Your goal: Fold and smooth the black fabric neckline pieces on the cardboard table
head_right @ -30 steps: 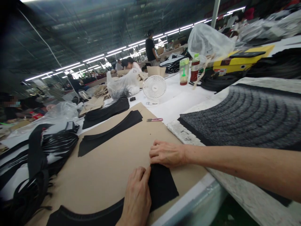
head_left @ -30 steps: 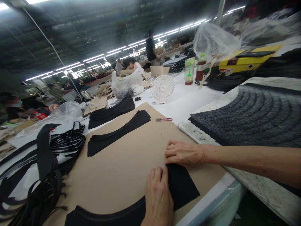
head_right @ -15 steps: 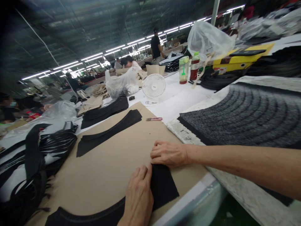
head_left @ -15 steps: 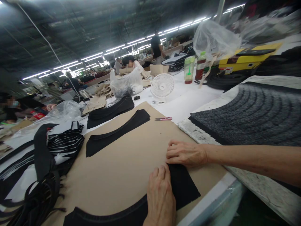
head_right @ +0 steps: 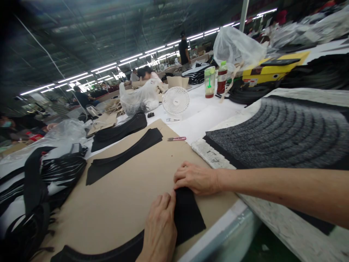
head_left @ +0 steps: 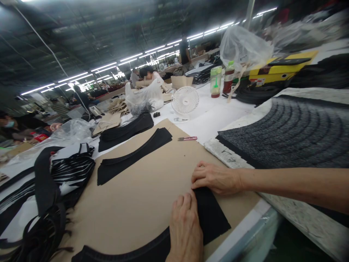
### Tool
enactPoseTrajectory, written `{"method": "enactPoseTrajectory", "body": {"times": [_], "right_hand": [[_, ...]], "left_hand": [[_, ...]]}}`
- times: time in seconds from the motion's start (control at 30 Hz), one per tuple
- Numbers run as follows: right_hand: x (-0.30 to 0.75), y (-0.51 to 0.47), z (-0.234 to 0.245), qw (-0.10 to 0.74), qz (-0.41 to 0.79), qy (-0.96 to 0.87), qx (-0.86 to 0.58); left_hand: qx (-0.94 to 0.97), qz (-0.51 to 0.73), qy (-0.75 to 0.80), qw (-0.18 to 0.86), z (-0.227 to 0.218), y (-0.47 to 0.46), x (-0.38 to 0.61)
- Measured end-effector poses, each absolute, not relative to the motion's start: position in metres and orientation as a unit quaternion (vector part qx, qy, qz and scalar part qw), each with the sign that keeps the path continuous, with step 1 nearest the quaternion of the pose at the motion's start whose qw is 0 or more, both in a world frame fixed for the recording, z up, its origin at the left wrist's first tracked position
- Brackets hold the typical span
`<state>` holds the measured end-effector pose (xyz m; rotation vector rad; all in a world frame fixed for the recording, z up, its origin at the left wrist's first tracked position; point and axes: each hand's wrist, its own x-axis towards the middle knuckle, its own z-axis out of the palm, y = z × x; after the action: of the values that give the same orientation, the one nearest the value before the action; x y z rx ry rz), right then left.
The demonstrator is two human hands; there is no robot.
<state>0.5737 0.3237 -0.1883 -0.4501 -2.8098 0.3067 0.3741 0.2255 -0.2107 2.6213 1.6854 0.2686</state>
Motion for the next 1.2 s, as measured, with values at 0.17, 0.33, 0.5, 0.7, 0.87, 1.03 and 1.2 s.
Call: {"method": "enactPoseTrajectory", "body": {"times": [0.17,0.33,0.5,0.7,0.87,1.03,1.2], "right_hand": [[0.577,0.322,-0.187,0.127,0.116,-0.974,-0.146],[0.577,0.323,-0.189,0.146,0.142,-0.957,-0.208],[0.571,0.322,-0.185,0.124,0.127,-0.962,-0.209],[0.573,0.313,-0.183,0.097,0.074,-0.974,-0.189],[0.586,0.310,-0.190,0.097,0.073,-0.975,-0.187],[0.582,0.305,-0.190,0.093,0.080,-0.959,-0.256],[0.586,0.297,-0.198,0.091,0.160,-0.948,-0.258]], "left_hand": [[0.857,0.104,0.497,-0.091,-0.217,0.225,0.376],[0.855,0.109,0.493,-0.118,-0.220,0.224,0.377],[0.854,0.108,0.495,-0.119,-0.220,0.224,0.376],[0.854,0.116,0.492,-0.120,-0.217,0.223,0.376],[0.852,0.125,0.492,-0.131,-0.220,0.223,0.377],[0.846,0.119,0.506,-0.116,-0.221,0.220,0.377],[0.839,0.133,0.521,-0.079,-0.221,0.217,0.375]]}}
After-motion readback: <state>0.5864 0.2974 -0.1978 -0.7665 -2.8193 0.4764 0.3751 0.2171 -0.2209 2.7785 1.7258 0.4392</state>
